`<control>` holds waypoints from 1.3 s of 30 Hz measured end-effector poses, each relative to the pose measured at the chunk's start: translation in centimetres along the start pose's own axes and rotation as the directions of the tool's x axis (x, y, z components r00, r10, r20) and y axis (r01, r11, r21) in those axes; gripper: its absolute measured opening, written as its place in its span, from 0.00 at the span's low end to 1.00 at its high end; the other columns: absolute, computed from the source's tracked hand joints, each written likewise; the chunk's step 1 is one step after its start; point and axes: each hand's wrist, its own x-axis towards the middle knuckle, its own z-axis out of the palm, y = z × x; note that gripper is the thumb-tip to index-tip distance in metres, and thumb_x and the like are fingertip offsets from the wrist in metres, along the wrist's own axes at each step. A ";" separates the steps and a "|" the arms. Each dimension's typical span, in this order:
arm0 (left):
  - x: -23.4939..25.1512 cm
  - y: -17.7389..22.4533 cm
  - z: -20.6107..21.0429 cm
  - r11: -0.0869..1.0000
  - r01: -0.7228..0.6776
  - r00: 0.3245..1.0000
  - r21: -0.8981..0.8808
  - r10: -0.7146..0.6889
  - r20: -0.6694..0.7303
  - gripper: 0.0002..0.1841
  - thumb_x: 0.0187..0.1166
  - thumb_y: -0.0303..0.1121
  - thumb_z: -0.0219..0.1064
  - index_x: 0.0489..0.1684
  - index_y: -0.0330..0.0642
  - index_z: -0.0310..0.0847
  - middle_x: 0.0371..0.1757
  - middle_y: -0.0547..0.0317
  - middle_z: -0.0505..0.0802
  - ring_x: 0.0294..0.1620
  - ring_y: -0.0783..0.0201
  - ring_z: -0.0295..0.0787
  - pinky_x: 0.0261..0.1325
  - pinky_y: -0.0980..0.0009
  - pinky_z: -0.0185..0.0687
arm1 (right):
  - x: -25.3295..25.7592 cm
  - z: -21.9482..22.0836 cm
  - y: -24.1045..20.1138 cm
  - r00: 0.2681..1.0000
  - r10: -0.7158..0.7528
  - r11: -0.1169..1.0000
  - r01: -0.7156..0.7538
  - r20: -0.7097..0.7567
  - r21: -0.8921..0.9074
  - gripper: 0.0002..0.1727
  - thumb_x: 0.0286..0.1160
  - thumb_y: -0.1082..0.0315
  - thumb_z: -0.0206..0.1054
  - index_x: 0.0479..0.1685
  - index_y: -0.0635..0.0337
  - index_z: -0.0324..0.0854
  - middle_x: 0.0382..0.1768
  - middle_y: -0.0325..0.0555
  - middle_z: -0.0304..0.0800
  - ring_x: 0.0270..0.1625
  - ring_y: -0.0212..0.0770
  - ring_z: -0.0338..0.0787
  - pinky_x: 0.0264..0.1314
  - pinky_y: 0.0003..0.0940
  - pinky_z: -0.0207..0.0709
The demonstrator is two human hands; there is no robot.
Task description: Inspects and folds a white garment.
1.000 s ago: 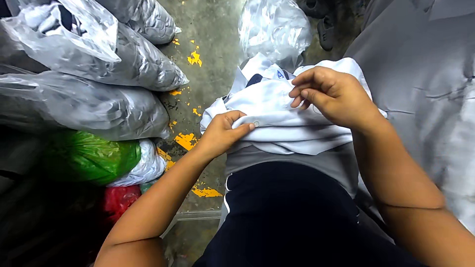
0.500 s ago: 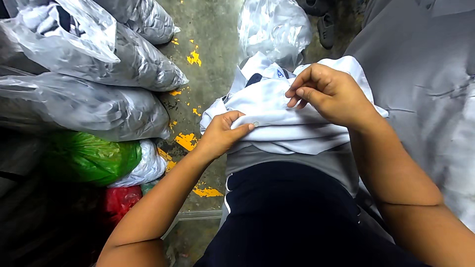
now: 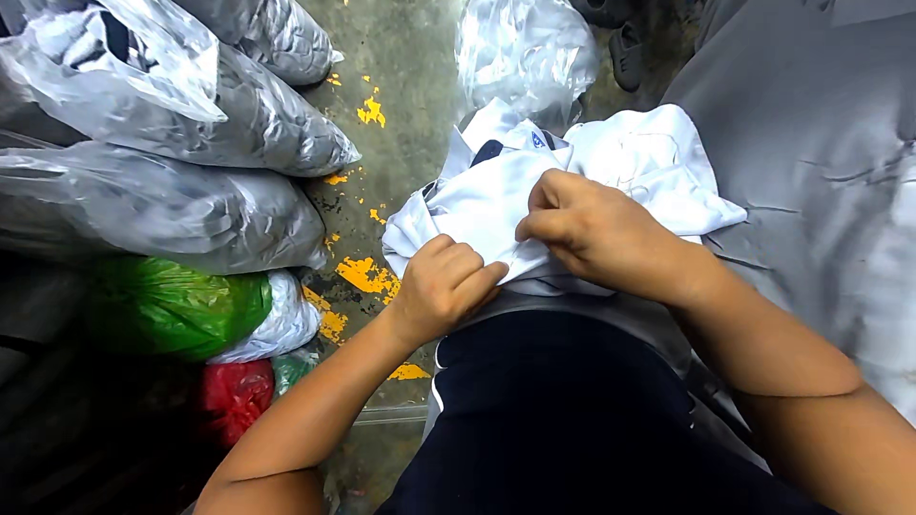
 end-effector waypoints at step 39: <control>1.3 0.1 -0.6 0.991 0.129 0.989 -0.037 -0.125 0.085 0.10 0.78 0.30 0.65 0.34 0.35 0.91 0.20 0.53 0.82 0.23 0.57 0.77 0.32 0.64 0.68 | 1.2 -0.1 0.6 0.979 -0.133 0.991 0.129 0.152 0.042 0.07 0.71 0.76 0.65 0.36 0.63 0.89 0.34 0.52 0.87 0.39 0.53 0.89 0.38 0.48 0.77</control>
